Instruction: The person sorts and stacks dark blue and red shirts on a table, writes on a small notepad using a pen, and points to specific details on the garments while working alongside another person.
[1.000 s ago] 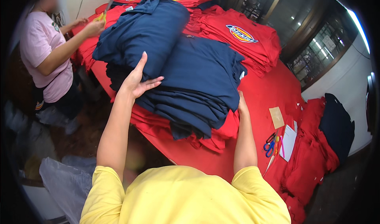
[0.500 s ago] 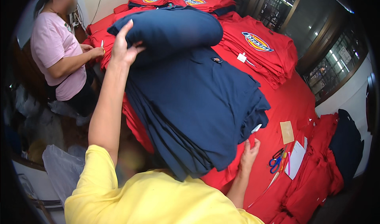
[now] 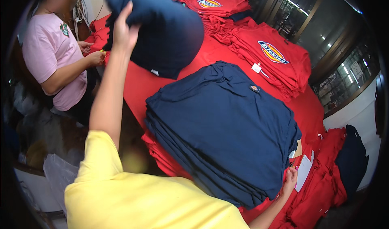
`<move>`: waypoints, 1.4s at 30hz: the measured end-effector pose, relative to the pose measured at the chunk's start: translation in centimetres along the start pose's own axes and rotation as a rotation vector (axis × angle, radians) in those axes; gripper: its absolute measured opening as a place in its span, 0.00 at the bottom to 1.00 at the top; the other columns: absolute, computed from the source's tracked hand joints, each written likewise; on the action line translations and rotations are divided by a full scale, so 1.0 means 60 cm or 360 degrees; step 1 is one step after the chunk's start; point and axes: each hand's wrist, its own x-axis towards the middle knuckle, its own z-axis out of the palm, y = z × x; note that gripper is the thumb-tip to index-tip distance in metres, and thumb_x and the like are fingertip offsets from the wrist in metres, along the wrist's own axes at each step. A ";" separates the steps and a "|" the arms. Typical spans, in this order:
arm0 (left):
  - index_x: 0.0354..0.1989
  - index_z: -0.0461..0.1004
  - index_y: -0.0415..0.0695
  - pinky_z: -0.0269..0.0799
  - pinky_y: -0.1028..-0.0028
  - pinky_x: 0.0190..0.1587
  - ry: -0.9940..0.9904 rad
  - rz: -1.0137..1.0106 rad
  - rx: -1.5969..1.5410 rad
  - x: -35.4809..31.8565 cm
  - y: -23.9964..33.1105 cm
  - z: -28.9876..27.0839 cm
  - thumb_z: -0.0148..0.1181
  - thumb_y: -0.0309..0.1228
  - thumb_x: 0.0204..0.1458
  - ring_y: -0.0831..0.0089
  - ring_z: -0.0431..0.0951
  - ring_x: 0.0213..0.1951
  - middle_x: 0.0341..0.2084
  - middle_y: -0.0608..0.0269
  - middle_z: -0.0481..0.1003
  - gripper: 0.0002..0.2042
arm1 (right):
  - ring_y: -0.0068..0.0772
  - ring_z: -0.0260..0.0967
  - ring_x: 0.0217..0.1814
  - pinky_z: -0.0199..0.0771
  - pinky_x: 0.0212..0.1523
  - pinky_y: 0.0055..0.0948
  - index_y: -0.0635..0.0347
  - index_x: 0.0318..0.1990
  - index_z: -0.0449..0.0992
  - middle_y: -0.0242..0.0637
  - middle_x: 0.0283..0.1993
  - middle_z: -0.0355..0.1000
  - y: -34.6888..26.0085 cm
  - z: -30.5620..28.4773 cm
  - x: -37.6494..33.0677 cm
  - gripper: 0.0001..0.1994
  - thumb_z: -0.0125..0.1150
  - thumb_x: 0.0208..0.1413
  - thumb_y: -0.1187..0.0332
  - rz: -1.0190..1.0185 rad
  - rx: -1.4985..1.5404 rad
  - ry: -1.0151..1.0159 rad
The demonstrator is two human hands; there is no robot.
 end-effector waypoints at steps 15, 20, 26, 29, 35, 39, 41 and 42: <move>0.66 0.48 0.41 0.59 0.54 0.61 0.0597 -0.0429 0.0661 -0.341 -0.083 -0.192 0.56 0.45 0.58 0.58 0.61 0.61 0.62 0.55 0.55 0.34 | 0.38 0.63 0.54 0.59 0.58 0.33 0.67 0.52 0.68 0.44 0.49 0.67 0.004 0.033 -0.061 0.16 0.53 0.60 0.66 -0.0207 -0.0726 0.0120; 0.68 0.48 0.36 0.43 0.66 0.68 0.0418 -0.0772 0.0826 -0.508 -0.102 -0.156 0.35 0.61 0.59 0.63 0.52 0.67 0.68 0.53 0.50 0.41 | 0.43 0.56 0.66 0.50 0.66 0.37 0.65 0.59 0.62 0.50 0.60 0.60 -0.057 0.113 -0.192 0.25 0.54 0.59 0.61 -0.0278 -0.0676 0.0374; 0.67 0.51 0.41 0.54 0.65 0.64 0.0400 -0.0794 0.0459 -0.524 -0.151 -0.105 0.42 0.50 0.62 0.65 0.60 0.63 0.64 0.58 0.57 0.31 | 0.43 0.56 0.66 0.53 0.65 0.38 0.67 0.62 0.59 0.49 0.60 0.60 0.068 0.174 -0.265 0.30 0.59 0.54 0.62 -0.0245 -0.0107 -0.0059; 0.69 0.45 0.41 0.50 0.67 0.66 0.0472 -0.0755 0.0361 -0.494 -0.168 -0.029 0.51 0.38 0.60 0.66 0.56 0.64 0.65 0.57 0.55 0.32 | 0.43 0.56 0.65 0.54 0.65 0.38 0.67 0.62 0.59 0.49 0.60 0.60 0.123 0.151 -0.159 0.30 0.59 0.54 0.63 -0.0852 -0.0654 -0.0003; 0.68 0.43 0.34 0.48 0.69 0.66 0.0006 -0.0665 0.1089 -0.376 -0.345 -0.031 0.53 0.46 0.58 0.62 0.53 0.67 0.67 0.50 0.51 0.39 | 0.46 0.59 0.63 0.56 0.63 0.39 0.65 0.61 0.60 0.50 0.59 0.62 0.135 0.144 0.055 0.28 0.58 0.54 0.64 -0.0924 -0.0893 0.0194; 0.66 0.48 0.31 0.53 0.64 0.64 -0.0285 -0.0795 0.1512 -0.293 -0.364 -0.064 0.55 0.50 0.56 0.52 0.57 0.64 0.63 0.41 0.55 0.40 | 0.52 0.60 0.61 0.58 0.61 0.42 0.63 0.50 0.74 0.53 0.58 0.63 -0.046 0.117 0.071 0.17 0.57 0.56 0.64 -0.0249 -0.1105 0.0162; 0.66 0.48 0.33 0.52 0.60 0.64 0.0087 -0.0402 0.2196 -0.324 -0.366 -0.023 0.56 0.48 0.55 0.50 0.54 0.65 0.65 0.41 0.52 0.40 | 0.46 0.63 0.58 0.63 0.56 0.36 0.62 0.43 0.78 0.47 0.55 0.67 -0.154 0.117 0.047 0.12 0.58 0.56 0.65 -0.0650 -0.0735 0.0504; 0.67 0.48 0.35 0.48 0.56 0.65 0.0011 0.0072 0.2184 -0.355 -0.354 0.017 0.57 0.45 0.54 0.48 0.50 0.67 0.66 0.43 0.49 0.39 | 0.44 0.63 0.57 0.63 0.56 0.36 0.62 0.43 0.78 0.45 0.54 0.67 -0.191 0.113 0.039 0.11 0.58 0.56 0.66 -0.0728 -0.0648 0.0347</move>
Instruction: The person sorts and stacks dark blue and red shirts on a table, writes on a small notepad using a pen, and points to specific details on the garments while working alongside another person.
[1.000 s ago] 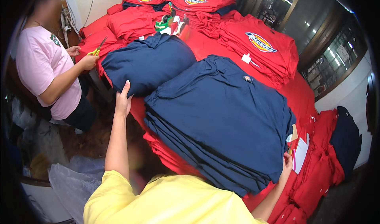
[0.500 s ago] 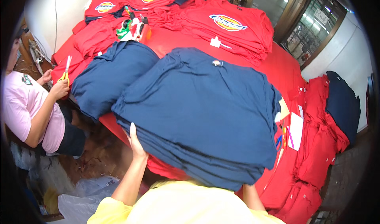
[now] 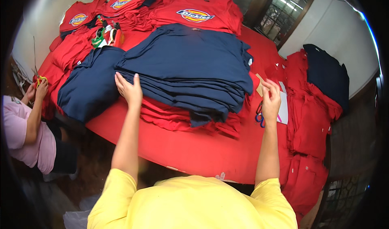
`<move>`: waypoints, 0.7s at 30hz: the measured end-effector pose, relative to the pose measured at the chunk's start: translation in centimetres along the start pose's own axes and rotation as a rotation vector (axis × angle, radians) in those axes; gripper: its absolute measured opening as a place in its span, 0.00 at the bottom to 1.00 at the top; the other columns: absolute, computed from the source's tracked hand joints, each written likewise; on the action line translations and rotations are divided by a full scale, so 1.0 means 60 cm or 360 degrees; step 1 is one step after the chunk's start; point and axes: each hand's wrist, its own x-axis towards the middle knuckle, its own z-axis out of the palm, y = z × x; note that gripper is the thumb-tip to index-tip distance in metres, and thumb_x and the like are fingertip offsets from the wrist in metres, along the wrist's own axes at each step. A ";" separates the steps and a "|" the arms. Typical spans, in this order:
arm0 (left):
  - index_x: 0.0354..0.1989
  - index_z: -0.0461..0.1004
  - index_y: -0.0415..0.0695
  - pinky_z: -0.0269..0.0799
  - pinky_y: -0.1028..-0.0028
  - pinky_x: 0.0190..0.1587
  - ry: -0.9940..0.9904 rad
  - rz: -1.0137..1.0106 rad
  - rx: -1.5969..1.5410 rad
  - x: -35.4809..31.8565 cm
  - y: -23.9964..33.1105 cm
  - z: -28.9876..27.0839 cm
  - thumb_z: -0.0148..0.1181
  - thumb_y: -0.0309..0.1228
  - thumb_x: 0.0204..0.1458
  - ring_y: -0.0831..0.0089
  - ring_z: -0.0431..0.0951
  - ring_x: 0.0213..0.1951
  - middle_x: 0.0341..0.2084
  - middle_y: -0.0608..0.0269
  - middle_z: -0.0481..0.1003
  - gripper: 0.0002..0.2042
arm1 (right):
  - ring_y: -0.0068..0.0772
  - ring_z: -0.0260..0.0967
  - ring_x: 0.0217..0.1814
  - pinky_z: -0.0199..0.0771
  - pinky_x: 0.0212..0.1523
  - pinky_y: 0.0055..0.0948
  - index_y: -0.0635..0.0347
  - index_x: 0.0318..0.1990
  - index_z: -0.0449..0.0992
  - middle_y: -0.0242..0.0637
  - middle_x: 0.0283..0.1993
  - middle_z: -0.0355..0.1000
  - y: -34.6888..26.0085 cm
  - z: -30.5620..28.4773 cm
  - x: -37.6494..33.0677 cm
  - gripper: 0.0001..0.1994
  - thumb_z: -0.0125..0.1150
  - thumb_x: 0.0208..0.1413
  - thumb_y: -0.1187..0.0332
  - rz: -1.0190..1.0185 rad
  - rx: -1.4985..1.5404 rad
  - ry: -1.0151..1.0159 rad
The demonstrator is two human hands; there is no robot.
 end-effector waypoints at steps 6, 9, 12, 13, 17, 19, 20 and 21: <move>0.64 0.61 0.45 0.39 0.52 0.68 -0.0841 0.1162 -0.0548 -0.211 0.224 -0.063 0.55 0.39 0.55 0.52 0.50 0.68 0.65 0.53 0.57 0.28 | 0.41 0.69 0.45 0.70 0.48 0.32 0.59 0.43 0.77 0.37 0.45 0.71 -0.089 0.024 0.047 0.15 0.68 0.44 0.70 -0.0644 -0.0330 -0.0812; 0.64 0.62 0.52 0.41 0.49 0.67 -0.0869 0.1096 -0.0352 -0.275 0.224 -0.065 0.60 0.38 0.50 0.54 0.52 0.68 0.65 0.56 0.56 0.30 | 0.36 0.69 0.42 0.70 0.47 0.31 0.60 0.42 0.76 0.36 0.42 0.70 -0.071 0.015 0.075 0.17 0.70 0.43 0.71 -0.0480 -0.0319 -0.1085; 0.63 0.62 0.52 0.43 0.50 0.67 -0.0805 0.1161 -0.0365 -0.277 0.213 -0.061 0.63 0.37 0.48 0.55 0.52 0.67 0.65 0.57 0.56 0.31 | 0.25 0.68 0.40 0.71 0.42 0.27 0.63 0.38 0.75 0.34 0.37 0.70 -0.049 0.011 0.106 0.14 0.71 0.43 0.73 -0.0205 -0.0133 -0.1366; 0.63 0.62 0.52 0.44 0.50 0.67 -0.0785 0.1167 -0.0355 -0.279 0.211 -0.059 0.63 0.36 0.47 0.55 0.52 0.67 0.65 0.57 0.57 0.32 | 0.23 0.68 0.40 0.71 0.42 0.26 0.64 0.38 0.74 0.34 0.36 0.70 -0.048 0.014 0.117 0.14 0.71 0.43 0.74 -0.0135 -0.0115 -0.1454; 0.64 0.62 0.51 0.45 0.51 0.67 -0.0722 0.1183 -0.0317 -0.286 0.204 -0.051 0.65 0.35 0.45 0.56 0.53 0.67 0.64 0.57 0.57 0.33 | 0.21 0.69 0.34 0.70 0.38 0.22 0.64 0.34 0.73 0.30 0.29 0.72 -0.041 0.014 0.154 0.08 0.66 0.47 0.77 -0.0124 -0.0057 -0.1781; 0.63 0.62 0.52 0.45 0.51 0.66 -0.0696 0.1173 -0.0304 -0.288 0.203 -0.048 0.65 0.36 0.45 0.57 0.54 0.67 0.64 0.58 0.58 0.34 | 0.20 0.69 0.35 0.69 0.38 0.22 0.63 0.33 0.73 0.29 0.30 0.72 -0.032 0.018 0.173 0.04 0.61 0.49 0.79 -0.0123 0.0136 -0.1709; 0.63 0.62 0.53 0.46 0.51 0.66 -0.0682 0.1162 -0.0300 -0.289 0.203 -0.046 0.65 0.36 0.44 0.58 0.55 0.67 0.64 0.59 0.58 0.34 | 0.19 0.68 0.37 0.68 0.39 0.22 0.63 0.33 0.72 0.29 0.33 0.71 -0.034 0.017 0.176 0.04 0.58 0.50 0.81 -0.0186 0.0168 -0.1442; 0.63 0.62 0.54 0.47 0.51 0.66 -0.0668 0.1152 -0.0298 -0.291 0.204 -0.044 0.66 0.36 0.44 0.58 0.55 0.66 0.64 0.59 0.58 0.34 | 0.18 0.67 0.39 0.68 0.40 0.21 0.63 0.33 0.72 0.30 0.35 0.71 -0.038 0.016 0.180 0.04 0.55 0.50 0.82 -0.0249 0.0199 -0.1174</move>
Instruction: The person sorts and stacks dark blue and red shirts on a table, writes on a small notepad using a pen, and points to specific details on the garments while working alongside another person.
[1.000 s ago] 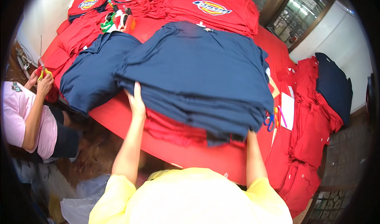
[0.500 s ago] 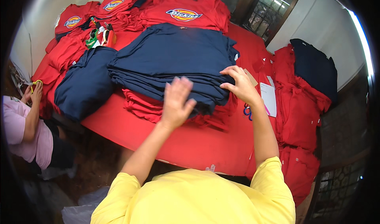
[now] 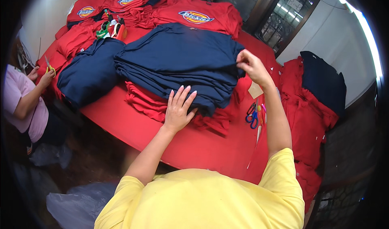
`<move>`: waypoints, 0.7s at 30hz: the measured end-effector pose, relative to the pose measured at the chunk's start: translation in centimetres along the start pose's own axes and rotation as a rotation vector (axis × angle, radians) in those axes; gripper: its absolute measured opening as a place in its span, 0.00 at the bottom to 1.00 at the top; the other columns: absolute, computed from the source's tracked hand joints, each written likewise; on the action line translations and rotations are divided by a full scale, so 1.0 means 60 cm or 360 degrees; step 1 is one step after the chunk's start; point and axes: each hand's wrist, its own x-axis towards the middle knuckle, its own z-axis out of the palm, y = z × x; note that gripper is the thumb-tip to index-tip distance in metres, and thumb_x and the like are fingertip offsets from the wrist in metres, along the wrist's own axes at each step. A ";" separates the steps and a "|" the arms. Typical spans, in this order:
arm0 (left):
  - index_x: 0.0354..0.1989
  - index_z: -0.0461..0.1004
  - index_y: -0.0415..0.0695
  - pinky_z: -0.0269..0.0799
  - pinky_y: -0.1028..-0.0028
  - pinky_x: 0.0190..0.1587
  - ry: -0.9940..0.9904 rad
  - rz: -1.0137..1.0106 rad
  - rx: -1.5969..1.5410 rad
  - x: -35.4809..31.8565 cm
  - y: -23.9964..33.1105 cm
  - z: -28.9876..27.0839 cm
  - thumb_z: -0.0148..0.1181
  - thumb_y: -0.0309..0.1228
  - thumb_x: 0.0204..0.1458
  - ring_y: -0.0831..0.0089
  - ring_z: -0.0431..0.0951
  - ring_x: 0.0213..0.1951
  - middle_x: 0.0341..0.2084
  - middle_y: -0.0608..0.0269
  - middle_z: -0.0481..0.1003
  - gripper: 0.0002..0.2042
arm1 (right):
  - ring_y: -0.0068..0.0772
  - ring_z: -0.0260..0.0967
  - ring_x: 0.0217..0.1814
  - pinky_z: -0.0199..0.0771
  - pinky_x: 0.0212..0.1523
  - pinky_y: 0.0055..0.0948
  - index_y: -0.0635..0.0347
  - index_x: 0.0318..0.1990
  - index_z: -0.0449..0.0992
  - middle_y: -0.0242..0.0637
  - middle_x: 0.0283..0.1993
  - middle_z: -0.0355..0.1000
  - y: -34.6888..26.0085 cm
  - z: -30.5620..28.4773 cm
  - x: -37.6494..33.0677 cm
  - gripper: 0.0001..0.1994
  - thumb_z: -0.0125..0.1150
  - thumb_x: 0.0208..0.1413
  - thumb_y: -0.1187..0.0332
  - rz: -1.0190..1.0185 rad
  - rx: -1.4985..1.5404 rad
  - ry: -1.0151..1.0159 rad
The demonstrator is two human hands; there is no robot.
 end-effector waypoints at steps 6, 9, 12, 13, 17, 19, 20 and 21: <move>0.62 0.62 0.52 0.45 0.50 0.66 -0.0001 -0.0059 -0.0070 0.002 0.009 -0.008 0.63 0.34 0.45 0.56 0.55 0.66 0.63 0.58 0.60 0.32 | 0.43 0.68 0.49 0.69 0.49 0.35 0.63 0.33 0.77 0.40 0.45 0.69 -0.041 0.060 -0.045 0.07 0.53 0.48 0.80 -0.0466 -0.0750 -0.0075; 0.61 0.63 0.51 0.44 0.50 0.66 -0.0069 -0.0135 -0.0218 0.016 0.024 -0.034 0.61 0.33 0.47 0.55 0.55 0.66 0.62 0.57 0.60 0.29 | 0.43 0.69 0.46 0.69 0.46 0.36 0.63 0.34 0.75 0.39 0.42 0.70 -0.056 0.068 -0.055 0.04 0.57 0.51 0.75 -0.0406 -0.0755 0.0004; 0.60 0.65 0.50 0.43 0.49 0.66 -0.0098 -0.0227 -0.0266 0.029 0.036 -0.047 0.59 0.34 0.49 0.54 0.55 0.65 0.61 0.57 0.61 0.26 | 0.43 0.70 0.43 0.69 0.45 0.37 0.63 0.35 0.74 0.39 0.38 0.71 -0.031 0.063 -0.042 0.04 0.58 0.53 0.73 -0.0429 -0.0448 0.0193; 0.59 0.66 0.49 0.43 0.49 0.66 -0.0093 -0.0276 -0.0256 0.029 0.039 -0.047 0.58 0.34 0.50 0.54 0.55 0.65 0.61 0.57 0.61 0.25 | 0.43 0.70 0.42 0.69 0.45 0.37 0.63 0.35 0.73 0.39 0.38 0.71 -0.043 0.069 -0.039 0.04 0.58 0.53 0.73 -0.0418 -0.0299 0.0268; 0.59 0.66 0.49 0.43 0.47 0.66 0.0039 -0.0228 -0.0281 0.035 0.057 -0.035 0.58 0.31 0.50 0.53 0.55 0.66 0.61 0.57 0.61 0.24 | 0.44 0.67 0.49 0.68 0.49 0.37 0.62 0.31 0.75 0.42 0.44 0.70 -0.035 0.082 -0.041 0.02 0.56 0.51 0.75 -0.0601 -0.0526 0.0139; 0.60 0.66 0.49 0.43 0.47 0.66 -0.0044 -0.0136 -0.0206 0.035 0.069 -0.032 0.58 0.31 0.50 0.53 0.54 0.66 0.62 0.57 0.60 0.25 | 0.46 0.65 0.50 0.67 0.48 0.40 0.61 0.30 0.76 0.43 0.46 0.69 -0.042 0.090 -0.053 0.02 0.58 0.50 0.75 -0.0646 -0.0637 0.0076; 0.60 0.66 0.49 0.43 0.47 0.66 -0.0085 -0.0093 -0.0169 0.034 0.074 -0.029 0.58 0.30 0.49 0.52 0.53 0.66 0.63 0.57 0.60 0.26 | 0.46 0.65 0.50 0.67 0.48 0.40 0.62 0.30 0.75 0.42 0.45 0.69 -0.038 0.095 -0.051 0.02 0.59 0.50 0.74 -0.0643 -0.0640 0.0090; 0.61 0.65 0.50 0.44 0.47 0.66 -0.0080 -0.0095 -0.0175 0.032 0.074 -0.025 0.59 0.29 0.48 0.52 0.52 0.67 0.64 0.58 0.59 0.27 | 0.46 0.65 0.49 0.67 0.47 0.41 0.62 0.30 0.75 0.42 0.45 0.69 -0.032 0.100 -0.047 0.03 0.60 0.50 0.73 -0.0641 -0.0643 0.0105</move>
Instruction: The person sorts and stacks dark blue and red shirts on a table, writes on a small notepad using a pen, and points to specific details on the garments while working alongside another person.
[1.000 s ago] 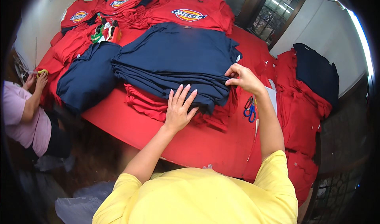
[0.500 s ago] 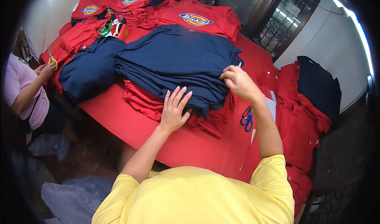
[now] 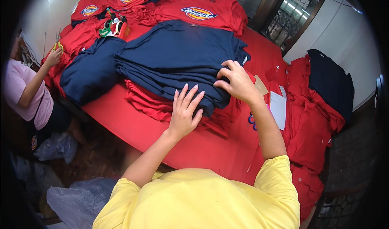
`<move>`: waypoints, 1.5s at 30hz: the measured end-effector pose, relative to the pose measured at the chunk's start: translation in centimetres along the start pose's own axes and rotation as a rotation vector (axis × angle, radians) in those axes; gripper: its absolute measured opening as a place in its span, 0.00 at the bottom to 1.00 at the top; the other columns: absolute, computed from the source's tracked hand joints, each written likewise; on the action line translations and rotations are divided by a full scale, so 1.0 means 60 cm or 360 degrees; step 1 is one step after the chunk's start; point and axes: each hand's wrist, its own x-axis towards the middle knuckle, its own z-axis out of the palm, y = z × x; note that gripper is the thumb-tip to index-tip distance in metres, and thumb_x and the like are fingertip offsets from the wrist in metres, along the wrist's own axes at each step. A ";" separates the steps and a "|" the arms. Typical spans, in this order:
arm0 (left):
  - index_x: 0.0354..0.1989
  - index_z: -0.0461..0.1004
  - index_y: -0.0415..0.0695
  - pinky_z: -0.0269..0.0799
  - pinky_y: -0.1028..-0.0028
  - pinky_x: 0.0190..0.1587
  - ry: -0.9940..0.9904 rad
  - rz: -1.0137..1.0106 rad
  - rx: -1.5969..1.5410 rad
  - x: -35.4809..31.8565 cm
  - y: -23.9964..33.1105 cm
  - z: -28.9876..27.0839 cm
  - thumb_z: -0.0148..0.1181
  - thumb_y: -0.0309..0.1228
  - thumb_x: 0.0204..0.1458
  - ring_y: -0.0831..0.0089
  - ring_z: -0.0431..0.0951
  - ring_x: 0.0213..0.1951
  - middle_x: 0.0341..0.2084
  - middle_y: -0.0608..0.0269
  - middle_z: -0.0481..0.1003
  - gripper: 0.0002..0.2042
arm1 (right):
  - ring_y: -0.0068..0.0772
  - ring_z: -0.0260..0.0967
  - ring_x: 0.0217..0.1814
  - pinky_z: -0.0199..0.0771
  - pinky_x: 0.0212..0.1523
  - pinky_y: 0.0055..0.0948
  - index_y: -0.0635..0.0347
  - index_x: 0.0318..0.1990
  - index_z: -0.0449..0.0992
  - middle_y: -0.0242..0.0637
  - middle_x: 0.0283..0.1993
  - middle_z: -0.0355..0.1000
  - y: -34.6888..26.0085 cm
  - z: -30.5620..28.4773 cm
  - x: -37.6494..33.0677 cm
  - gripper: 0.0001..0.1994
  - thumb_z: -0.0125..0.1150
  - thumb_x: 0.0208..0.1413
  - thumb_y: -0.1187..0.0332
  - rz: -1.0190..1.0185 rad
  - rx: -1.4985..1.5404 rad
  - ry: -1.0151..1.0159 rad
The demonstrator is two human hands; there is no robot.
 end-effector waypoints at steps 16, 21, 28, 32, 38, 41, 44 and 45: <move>0.60 0.67 0.51 0.46 0.47 0.65 0.0100 0.0044 0.0041 -0.019 -0.016 0.024 0.59 0.26 0.47 0.52 0.54 0.67 0.63 0.58 0.60 0.27 | 0.45 0.67 0.48 0.68 0.46 0.35 0.62 0.33 0.74 0.42 0.44 0.69 0.011 0.010 0.018 0.05 0.62 0.49 0.73 -0.0018 0.0105 0.0020; 0.60 0.67 0.51 0.46 0.47 0.65 0.0064 0.0064 0.0069 -0.020 -0.020 0.022 0.59 0.26 0.47 0.52 0.54 0.66 0.63 0.58 0.60 0.28 | 0.45 0.68 0.43 0.70 0.41 0.33 0.63 0.34 0.72 0.41 0.42 0.70 0.017 0.006 0.029 0.05 0.59 0.48 0.79 -0.0043 0.0116 0.0144; 0.61 0.65 0.51 0.46 0.46 0.65 0.0109 0.0024 0.0082 -0.047 -0.022 0.026 0.61 0.27 0.46 0.49 0.52 0.66 0.63 0.53 0.56 0.29 | 0.53 0.60 0.57 0.61 0.57 0.46 0.59 0.33 0.73 0.52 0.58 0.64 -0.034 -0.011 -0.009 0.10 0.66 0.45 0.68 -0.0036 -0.0027 -0.0185; 0.61 0.65 0.49 0.45 0.46 0.66 0.0059 0.0022 0.0106 -0.041 -0.011 0.020 0.61 0.26 0.46 0.46 0.50 0.66 0.63 0.51 0.54 0.29 | 0.53 0.61 0.57 0.62 0.55 0.45 0.61 0.34 0.72 0.50 0.56 0.65 -0.024 0.001 -0.025 0.10 0.65 0.48 0.67 -0.0093 -0.0096 -0.0067; 0.61 0.66 0.52 0.45 0.45 0.65 0.0057 -0.0003 0.0133 -0.042 -0.006 0.016 0.60 0.26 0.47 0.48 0.51 0.66 0.63 0.51 0.55 0.28 | 0.51 0.65 0.54 0.66 0.51 0.42 0.61 0.30 0.71 0.50 0.52 0.68 -0.019 0.025 -0.027 0.03 0.56 0.47 0.78 -0.0004 0.0132 0.0195; 0.59 0.67 0.52 0.44 0.45 0.65 0.0054 -0.0001 0.0122 -0.037 -0.004 0.012 0.59 0.25 0.47 0.47 0.52 0.66 0.63 0.50 0.56 0.27 | 0.51 0.64 0.56 0.65 0.52 0.43 0.62 0.28 0.71 0.51 0.56 0.67 -0.030 0.036 -0.040 0.04 0.54 0.44 0.80 -0.0147 -0.0072 0.0232; 0.58 0.69 0.52 0.44 0.45 0.65 0.0052 0.0000 0.0140 -0.028 -0.002 0.005 0.58 0.24 0.46 0.48 0.53 0.65 0.62 0.51 0.57 0.26 | 0.50 0.61 0.60 0.61 0.59 0.42 0.61 0.30 0.73 0.49 0.62 0.62 -0.048 0.034 -0.043 0.06 0.57 0.44 0.81 0.0033 -0.0063 0.0173; 0.57 0.69 0.52 0.44 0.45 0.65 0.0051 0.0001 0.0153 -0.029 -0.002 0.004 0.58 0.23 0.46 0.48 0.53 0.65 0.62 0.51 0.58 0.26 | 0.50 0.61 0.60 0.61 0.59 0.41 0.61 0.30 0.73 0.49 0.62 0.62 -0.049 0.035 -0.043 0.05 0.58 0.45 0.80 0.0020 -0.0061 0.0170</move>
